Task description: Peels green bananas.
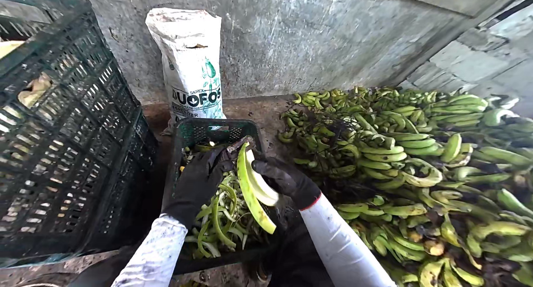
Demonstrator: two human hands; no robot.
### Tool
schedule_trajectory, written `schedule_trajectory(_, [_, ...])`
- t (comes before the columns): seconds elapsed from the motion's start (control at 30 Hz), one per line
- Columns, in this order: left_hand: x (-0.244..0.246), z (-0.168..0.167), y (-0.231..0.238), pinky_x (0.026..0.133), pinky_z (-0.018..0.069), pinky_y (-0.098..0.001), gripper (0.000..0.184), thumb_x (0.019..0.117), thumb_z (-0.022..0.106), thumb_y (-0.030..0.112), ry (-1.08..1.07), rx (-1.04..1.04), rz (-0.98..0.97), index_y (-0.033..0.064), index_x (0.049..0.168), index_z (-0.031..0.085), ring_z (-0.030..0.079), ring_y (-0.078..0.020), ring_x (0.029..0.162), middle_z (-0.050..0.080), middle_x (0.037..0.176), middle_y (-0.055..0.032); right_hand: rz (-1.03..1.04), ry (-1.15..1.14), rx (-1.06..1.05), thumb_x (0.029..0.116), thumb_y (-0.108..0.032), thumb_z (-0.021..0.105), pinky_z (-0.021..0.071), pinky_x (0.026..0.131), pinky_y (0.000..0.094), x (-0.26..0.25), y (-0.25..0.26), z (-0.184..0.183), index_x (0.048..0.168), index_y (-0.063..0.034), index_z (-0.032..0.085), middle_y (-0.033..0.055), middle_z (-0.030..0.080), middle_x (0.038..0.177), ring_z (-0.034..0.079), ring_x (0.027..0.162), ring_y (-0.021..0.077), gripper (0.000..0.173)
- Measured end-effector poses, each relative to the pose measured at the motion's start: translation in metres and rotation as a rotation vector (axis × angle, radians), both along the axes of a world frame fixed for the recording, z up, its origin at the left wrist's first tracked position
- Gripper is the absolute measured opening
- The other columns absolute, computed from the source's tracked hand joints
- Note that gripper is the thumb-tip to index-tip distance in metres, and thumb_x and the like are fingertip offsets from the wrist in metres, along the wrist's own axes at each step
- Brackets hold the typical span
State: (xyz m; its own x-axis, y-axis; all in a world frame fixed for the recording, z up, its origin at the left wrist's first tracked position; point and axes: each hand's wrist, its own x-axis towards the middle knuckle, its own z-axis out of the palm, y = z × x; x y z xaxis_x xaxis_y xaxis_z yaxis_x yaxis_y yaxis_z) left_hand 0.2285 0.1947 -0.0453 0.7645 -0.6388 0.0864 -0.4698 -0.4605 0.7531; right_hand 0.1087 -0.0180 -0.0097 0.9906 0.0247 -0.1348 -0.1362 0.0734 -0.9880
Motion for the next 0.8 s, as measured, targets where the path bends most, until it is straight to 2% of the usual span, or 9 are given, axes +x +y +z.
schedule_trajectory(0.1, [0.004,-0.002,-0.006,0.096,0.0519,-0.0559,0.052,0.1036,0.05,0.051,0.048,0.034,-0.011,0.0225,0.147,0.055,0.066,-0.0295,0.108,0.068,0.123,-0.0126,0.02,0.024,-0.084,0.0987,-0.033,0.059,0.0541,0.097,0.0273,-0.003,-0.005,-0.004,0.146,-0.0053,0.047,0.0035,0.066,0.122,0.065,0.107,0.0063,0.057])
schedule_trajectory(0.17, [0.007,-0.003,-0.012,0.093,0.0518,-0.0603,0.041,0.1067,0.05,0.042,0.059,0.093,0.072,0.02,0.14,0.06,0.068,-0.0332,0.105,0.07,0.116,-0.0146,0.024,0.04,-0.13,0.0997,-0.029,0.059,0.0531,0.098,0.0256,-0.007,-0.005,-0.005,0.146,-0.0044,0.049,0.0032,0.066,0.125,0.063,0.109,0.0047,0.053])
schedule_trajectory(0.3, [0.013,-0.009,-0.012,0.089,0.0527,-0.0643,0.05,0.1049,0.047,0.054,0.053,0.105,0.16,0.0233,0.144,0.056,0.069,-0.0341,0.101,0.071,0.115,-0.0146,-0.222,0.048,0.058,0.1002,-0.029,0.052,0.0583,0.084,0.0312,0.0,-0.007,-0.022,0.147,-0.0119,0.048,0.0065,0.069,0.111,0.068,0.093,0.0121,0.05])
schedule_trajectory(0.37, [0.006,-0.005,-0.014,0.091,0.053,-0.0613,0.053,0.1045,0.048,0.053,-0.021,0.062,0.086,0.0208,0.146,0.054,0.069,-0.0331,0.104,0.07,0.118,-0.0149,-0.404,0.041,0.309,0.1084,-0.034,0.038,0.0596,0.065,0.0319,0.009,-0.018,-0.036,0.125,-0.0112,0.059,0.008,0.069,0.09,0.068,0.075,0.0153,0.035])
schedule_trajectory(0.4, [-0.001,-0.004,-0.016,0.094,0.0519,-0.0611,0.053,0.1044,0.05,0.05,-0.08,0.049,0.027,0.0177,0.147,0.055,0.067,-0.0352,0.107,0.068,0.121,-0.0169,-0.442,0.025,0.464,0.1101,-0.039,0.03,0.0585,0.058,0.0312,0.012,-0.024,-0.04,0.113,-0.0105,0.06,0.0079,0.067,0.083,0.067,0.067,0.0157,0.041])
schedule_trajectory(0.5, [-0.022,-0.016,-0.025,0.1,0.0491,-0.0606,0.068,0.0991,0.043,0.067,-0.304,0.026,-0.136,0.0201,0.146,0.058,0.064,-0.038,0.116,0.067,0.125,-0.0176,-0.434,-0.033,0.766,0.1062,-0.053,0.023,0.0589,0.057,0.0324,0.012,-0.038,-0.047,0.098,-0.0113,0.066,0.0069,0.069,0.077,0.067,0.065,0.0162,0.06])
schedule_trajectory(0.57, [-0.036,-0.022,-0.03,0.1,0.0491,-0.0605,0.071,0.0974,0.039,0.073,-0.451,-0.024,-0.186,0.023,0.142,0.062,0.064,-0.0399,0.117,0.07,0.122,-0.0179,-0.48,-0.074,0.761,0.1081,-0.046,0.02,0.0587,0.062,0.0305,0.008,-0.041,-0.048,0.099,-0.011,0.065,0.0048,0.068,0.078,0.067,0.067,0.0136,0.058])
schedule_trajectory(0.7, [-0.049,-0.028,-0.036,0.096,0.0515,-0.0599,0.063,0.0978,0.044,0.068,-0.672,-0.099,-0.19,0.0225,0.133,0.069,0.066,-0.0416,0.112,0.073,0.111,-0.0158,-0.591,-0.08,0.548,0.1116,-0.029,0.015,0.057,0.057,0.0229,0.002,-0.038,-0.044,0.098,-0.0077,0.061,0.0022,0.065,0.071,0.065,0.061,0.0082,0.053])
schedule_trajectory(0.8, [-0.051,-0.021,-0.036,0.098,0.0501,-0.0604,0.06,0.0976,0.051,0.061,-0.458,0.028,-0.203,0.0214,0.141,0.063,0.065,-0.0423,0.116,0.069,0.121,-0.0192,-0.55,0.009,0.575,0.1111,-0.037,0.022,0.0569,0.058,0.0266,0.003,-0.033,-0.046,0.099,-0.0111,0.062,0.0029,0.066,0.074,0.065,0.064,0.0106,0.05])
